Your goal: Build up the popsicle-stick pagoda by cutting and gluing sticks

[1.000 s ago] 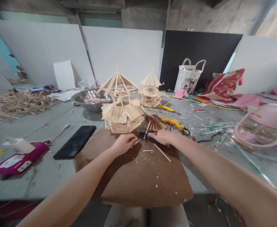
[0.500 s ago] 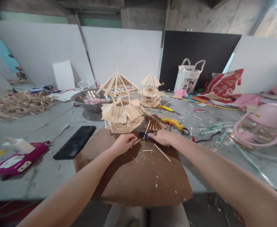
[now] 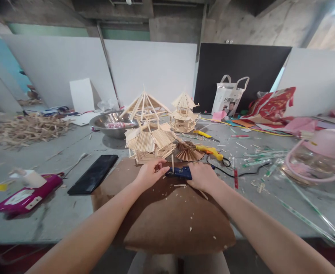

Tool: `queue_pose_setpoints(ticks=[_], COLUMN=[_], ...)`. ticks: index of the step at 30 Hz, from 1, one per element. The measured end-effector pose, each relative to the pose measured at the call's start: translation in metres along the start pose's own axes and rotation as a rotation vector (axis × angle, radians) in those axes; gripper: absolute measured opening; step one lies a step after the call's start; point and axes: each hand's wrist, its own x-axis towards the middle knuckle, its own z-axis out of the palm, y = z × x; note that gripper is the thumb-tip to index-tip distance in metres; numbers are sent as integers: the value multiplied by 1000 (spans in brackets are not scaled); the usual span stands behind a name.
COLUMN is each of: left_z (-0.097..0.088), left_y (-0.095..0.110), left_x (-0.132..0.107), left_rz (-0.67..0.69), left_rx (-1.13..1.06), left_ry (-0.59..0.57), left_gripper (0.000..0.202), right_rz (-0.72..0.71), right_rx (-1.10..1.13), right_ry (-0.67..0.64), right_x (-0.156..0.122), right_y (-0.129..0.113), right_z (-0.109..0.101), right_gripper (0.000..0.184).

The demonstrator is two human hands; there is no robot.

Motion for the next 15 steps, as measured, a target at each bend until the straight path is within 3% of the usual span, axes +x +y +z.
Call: queue_pose_setpoints(ticks=[4, 9, 15], left_z=[1, 1, 3], left_y=[5, 8, 4], left_x=[-3, -5, -2], left_rz=[53, 182, 136], left_rx=[47, 86, 95], left_ry=[-39, -94, -64], left_gripper=[40, 37, 33], right_rz=[-106, -163, -180], right_rx=[-123, -136, -86], right_ry=[138, 195, 204], right_x=[0, 2, 5], right_y=[-7, -9, -8], right_z=[2, 8, 11], right_gripper=[39, 41, 45])
